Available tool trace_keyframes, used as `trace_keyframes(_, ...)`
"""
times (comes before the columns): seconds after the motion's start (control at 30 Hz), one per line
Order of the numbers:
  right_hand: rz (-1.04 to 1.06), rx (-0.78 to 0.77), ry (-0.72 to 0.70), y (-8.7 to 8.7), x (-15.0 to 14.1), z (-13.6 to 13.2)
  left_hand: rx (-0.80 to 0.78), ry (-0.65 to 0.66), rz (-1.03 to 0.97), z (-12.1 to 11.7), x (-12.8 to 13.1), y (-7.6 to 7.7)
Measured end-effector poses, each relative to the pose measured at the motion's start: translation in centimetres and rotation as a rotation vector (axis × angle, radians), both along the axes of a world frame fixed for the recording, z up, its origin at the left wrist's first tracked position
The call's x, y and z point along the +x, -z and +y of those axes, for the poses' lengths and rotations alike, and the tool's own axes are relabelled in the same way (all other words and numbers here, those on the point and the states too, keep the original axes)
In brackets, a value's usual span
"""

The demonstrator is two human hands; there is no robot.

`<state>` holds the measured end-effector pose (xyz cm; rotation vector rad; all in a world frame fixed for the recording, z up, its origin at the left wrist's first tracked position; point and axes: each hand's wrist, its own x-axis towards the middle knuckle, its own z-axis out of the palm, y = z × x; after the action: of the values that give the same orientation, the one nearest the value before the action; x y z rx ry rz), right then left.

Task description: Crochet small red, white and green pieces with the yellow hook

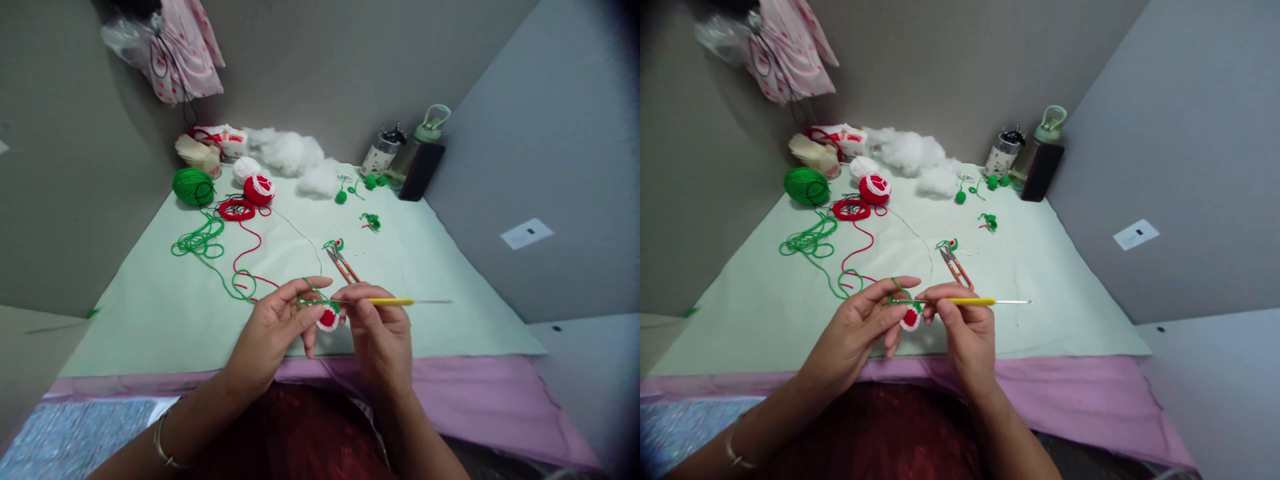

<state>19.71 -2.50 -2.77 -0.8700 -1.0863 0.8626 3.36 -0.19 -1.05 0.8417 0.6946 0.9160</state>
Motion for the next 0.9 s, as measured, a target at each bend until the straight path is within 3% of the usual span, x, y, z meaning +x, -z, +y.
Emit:
trace_keyframes(0.23, 0.01, -0.007, -0.042, -0.7, 0.3, 0.2, 0.043, -0.058, 0.064, 0.2, 0.0, -0.3)
trace_keyframes(0.8, -0.575, 0.303, 0.056, -0.9, 1.6, -2.4, 0.086, -0.115, 0.112, 0.1, 0.0, -0.6)
trace_keyframes(0.9, -0.588, 0.297, 0.052, -0.9, 1.5, -2.5, 0.102, -0.13, 0.124, 0.1, -0.1, -0.5)
